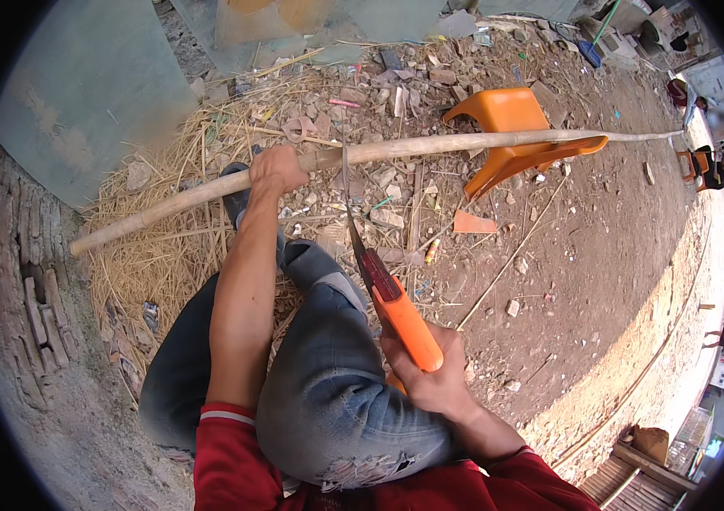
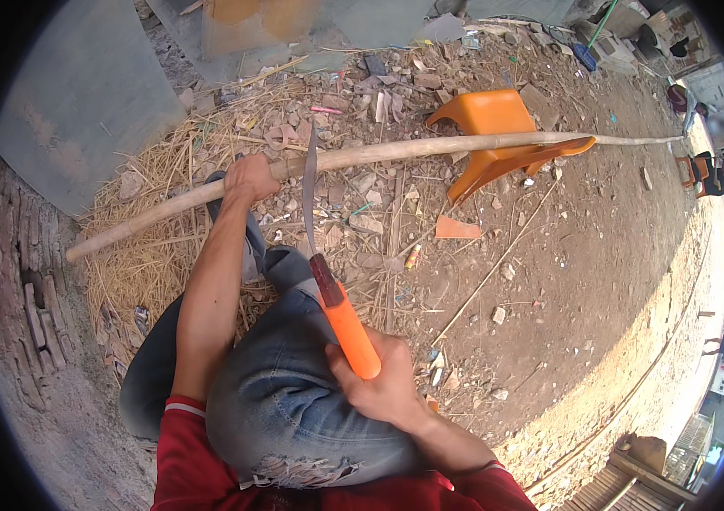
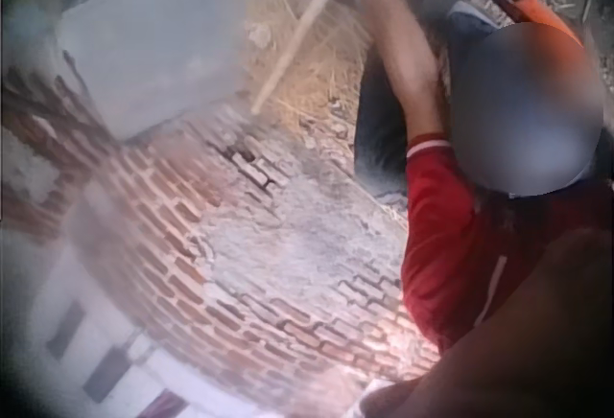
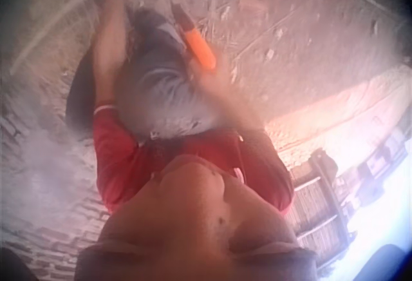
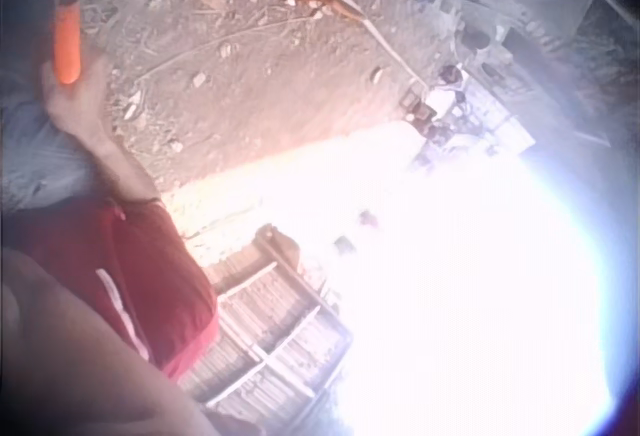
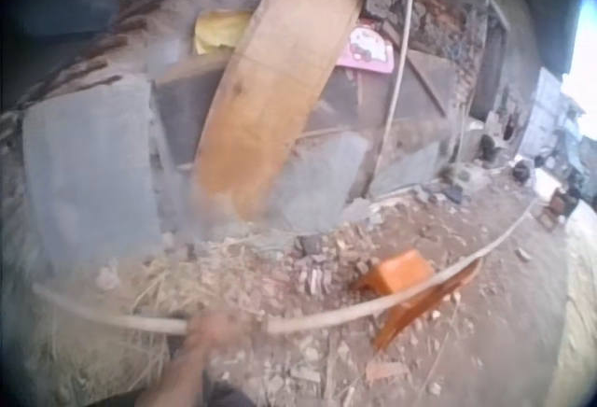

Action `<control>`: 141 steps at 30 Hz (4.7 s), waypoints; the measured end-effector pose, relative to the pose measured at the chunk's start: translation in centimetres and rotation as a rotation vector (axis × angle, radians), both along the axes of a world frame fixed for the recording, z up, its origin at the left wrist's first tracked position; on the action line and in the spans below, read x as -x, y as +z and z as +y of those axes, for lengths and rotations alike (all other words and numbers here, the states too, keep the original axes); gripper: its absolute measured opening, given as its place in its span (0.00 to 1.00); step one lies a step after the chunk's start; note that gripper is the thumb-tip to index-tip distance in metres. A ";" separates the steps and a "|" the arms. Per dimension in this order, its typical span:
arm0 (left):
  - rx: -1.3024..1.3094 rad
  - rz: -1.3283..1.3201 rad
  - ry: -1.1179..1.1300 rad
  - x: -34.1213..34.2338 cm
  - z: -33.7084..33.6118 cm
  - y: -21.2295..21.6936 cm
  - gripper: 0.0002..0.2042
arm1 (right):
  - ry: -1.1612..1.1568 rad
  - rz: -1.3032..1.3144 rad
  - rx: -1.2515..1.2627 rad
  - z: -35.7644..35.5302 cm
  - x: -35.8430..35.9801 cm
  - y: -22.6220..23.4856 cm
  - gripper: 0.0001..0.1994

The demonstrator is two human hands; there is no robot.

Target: The person sits on a small orange stool and uses a hand saw to cut a long, thin wooden stick. They hold the stick with their left hand and saw with their right hand, making repetitive back-and-forth motions to cut through the wood.

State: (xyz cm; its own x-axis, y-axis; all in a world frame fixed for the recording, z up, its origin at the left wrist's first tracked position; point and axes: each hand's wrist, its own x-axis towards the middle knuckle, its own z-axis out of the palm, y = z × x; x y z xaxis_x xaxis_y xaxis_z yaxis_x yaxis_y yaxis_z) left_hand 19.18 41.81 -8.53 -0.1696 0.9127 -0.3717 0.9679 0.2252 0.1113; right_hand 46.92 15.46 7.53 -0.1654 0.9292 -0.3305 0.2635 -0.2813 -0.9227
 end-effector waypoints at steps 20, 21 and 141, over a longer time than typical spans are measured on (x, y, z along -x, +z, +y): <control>0.008 -0.034 -0.024 -0.3 -0.3 0.9 0.18 | -0.122 -0.057 -0.093 2.3 0.6 -4.5 0.06; 0.034 -0.027 -0.028 -0.1 -0.7 1.1 0.18 | -0.117 -0.064 -0.097 2.1 0.3 -4.5 0.07; -0.023 -0.044 -0.005 -1.5 -4.2 0.7 0.15 | -0.243 -0.021 -0.065 6.2 4.2 -8.1 0.06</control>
State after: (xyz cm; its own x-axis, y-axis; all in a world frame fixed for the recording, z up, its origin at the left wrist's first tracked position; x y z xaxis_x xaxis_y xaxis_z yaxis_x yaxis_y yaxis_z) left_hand 20.68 37.64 -7.81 -0.1494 0.9220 -0.3572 0.9629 0.2177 0.1592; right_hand 42.68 21.70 -0.54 0.0715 0.9603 -0.2697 0.2144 -0.2789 -0.9361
